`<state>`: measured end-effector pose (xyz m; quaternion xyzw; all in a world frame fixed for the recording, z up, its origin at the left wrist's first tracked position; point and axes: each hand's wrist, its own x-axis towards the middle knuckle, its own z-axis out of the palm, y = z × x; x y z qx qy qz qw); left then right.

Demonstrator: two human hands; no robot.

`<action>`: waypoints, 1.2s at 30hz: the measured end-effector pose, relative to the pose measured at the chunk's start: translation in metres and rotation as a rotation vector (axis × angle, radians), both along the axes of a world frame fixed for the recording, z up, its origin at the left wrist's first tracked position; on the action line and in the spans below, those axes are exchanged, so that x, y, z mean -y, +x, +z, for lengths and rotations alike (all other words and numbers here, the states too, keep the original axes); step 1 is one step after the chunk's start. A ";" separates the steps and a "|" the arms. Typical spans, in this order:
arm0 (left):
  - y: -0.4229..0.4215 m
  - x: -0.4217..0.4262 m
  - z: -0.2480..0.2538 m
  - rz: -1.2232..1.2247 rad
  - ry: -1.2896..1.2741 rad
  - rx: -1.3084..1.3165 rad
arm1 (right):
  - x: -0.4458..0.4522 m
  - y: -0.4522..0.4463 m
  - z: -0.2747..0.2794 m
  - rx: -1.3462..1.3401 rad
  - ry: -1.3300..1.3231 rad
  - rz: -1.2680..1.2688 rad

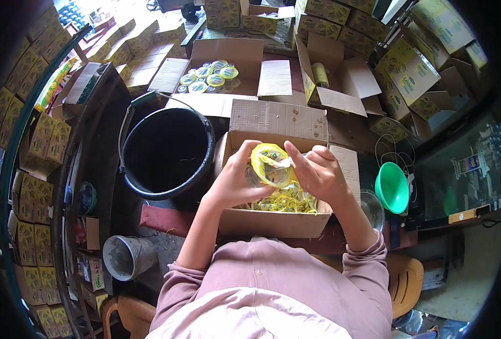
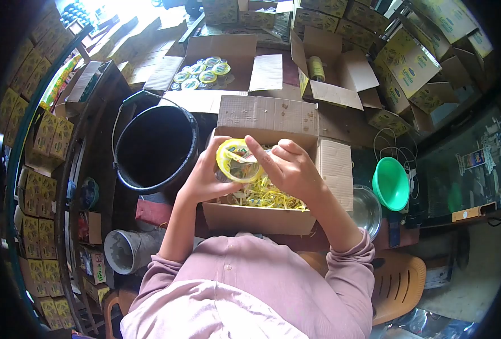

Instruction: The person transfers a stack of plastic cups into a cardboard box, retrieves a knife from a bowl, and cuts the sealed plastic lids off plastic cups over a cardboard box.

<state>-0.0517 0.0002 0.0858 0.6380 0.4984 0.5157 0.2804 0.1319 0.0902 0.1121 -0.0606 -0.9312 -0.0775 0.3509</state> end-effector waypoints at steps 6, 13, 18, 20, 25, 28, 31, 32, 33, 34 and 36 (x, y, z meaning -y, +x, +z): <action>0.018 0.001 0.000 0.224 0.051 -0.019 | 0.003 -0.003 -0.001 -0.027 0.049 -0.002; 0.019 0.001 0.001 0.249 0.036 -0.044 | -0.001 0.005 0.000 -0.056 0.076 0.005; 0.017 0.001 0.001 0.207 -0.001 -0.031 | -0.003 0.007 0.005 -0.031 0.081 0.010; 0.017 0.002 0.004 0.201 -0.006 -0.047 | -0.004 0.007 0.003 -0.042 0.085 0.025; 0.016 0.003 0.002 0.176 -0.010 -0.095 | -0.003 0.009 -0.001 0.007 0.096 -0.014; 0.017 0.002 0.002 0.148 -0.031 -0.110 | -0.003 0.010 -0.003 0.023 0.090 -0.002; 0.020 -0.002 -0.004 0.124 -0.021 -0.113 | -0.003 0.004 -0.007 -0.004 0.086 0.061; 0.020 -0.002 -0.004 0.106 -0.032 -0.102 | -0.004 0.003 -0.008 -0.020 0.089 0.090; 0.018 -0.003 -0.004 0.085 -0.045 -0.093 | -0.004 0.003 -0.008 -0.014 0.081 0.087; 0.015 -0.003 -0.004 0.069 -0.056 -0.082 | -0.004 0.004 -0.008 -0.006 0.097 0.078; 0.011 -0.002 0.000 0.060 -0.084 -0.069 | -0.005 0.008 -0.008 0.010 0.128 0.059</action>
